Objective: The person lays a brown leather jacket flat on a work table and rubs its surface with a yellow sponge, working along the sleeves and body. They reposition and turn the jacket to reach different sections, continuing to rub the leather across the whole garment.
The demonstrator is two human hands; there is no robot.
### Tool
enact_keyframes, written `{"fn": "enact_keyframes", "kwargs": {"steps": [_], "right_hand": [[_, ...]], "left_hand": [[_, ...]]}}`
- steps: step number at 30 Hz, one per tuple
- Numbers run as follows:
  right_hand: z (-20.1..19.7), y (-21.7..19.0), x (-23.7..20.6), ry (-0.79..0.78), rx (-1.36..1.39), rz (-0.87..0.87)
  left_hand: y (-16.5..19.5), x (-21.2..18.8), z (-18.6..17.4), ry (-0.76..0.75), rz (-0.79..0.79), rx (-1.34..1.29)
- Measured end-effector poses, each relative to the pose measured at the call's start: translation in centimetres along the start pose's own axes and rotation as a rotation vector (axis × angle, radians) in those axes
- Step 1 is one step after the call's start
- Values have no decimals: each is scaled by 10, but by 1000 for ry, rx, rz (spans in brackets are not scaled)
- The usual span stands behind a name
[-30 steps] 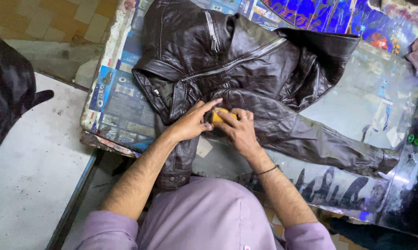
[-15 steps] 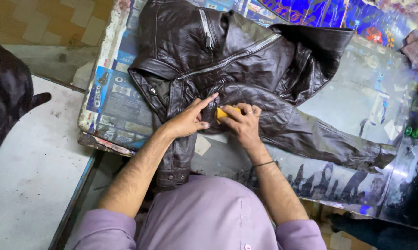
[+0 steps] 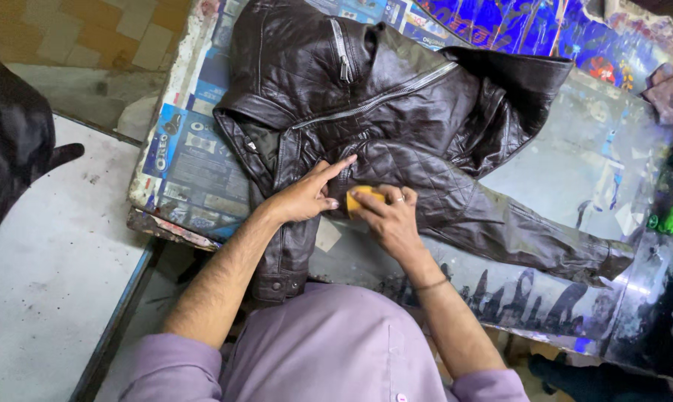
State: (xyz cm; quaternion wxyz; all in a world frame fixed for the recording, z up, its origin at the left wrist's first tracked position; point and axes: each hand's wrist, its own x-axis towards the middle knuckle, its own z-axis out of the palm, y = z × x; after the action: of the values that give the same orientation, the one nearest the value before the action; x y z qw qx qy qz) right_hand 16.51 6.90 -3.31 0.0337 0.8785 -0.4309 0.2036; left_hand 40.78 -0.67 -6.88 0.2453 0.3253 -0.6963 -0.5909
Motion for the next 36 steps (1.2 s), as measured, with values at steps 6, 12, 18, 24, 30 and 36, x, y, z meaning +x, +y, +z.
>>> {"fn": "enact_keyframes", "kwargs": {"steps": [6,12,18,24,30,36], "right_hand": [[35,-17,5,176,-32,158],[-31,-15,-50,-173,-240,302],[-28,-22,-80,303,-270,422],[-13,10,-67,311,-528,602],[-5,-2,-22,235,-350,-12],[-4,-11,19,493,-246,510]], "left_hand": [[2,1,-2,-11,-5,-7],[10,-5,10,99,24,59],[22,-10,38,495,165,228],[15,-9,33,507,294,90],[5,-6,20,349,-79,-280],[0,-10,15,342,-48,-447]]}}
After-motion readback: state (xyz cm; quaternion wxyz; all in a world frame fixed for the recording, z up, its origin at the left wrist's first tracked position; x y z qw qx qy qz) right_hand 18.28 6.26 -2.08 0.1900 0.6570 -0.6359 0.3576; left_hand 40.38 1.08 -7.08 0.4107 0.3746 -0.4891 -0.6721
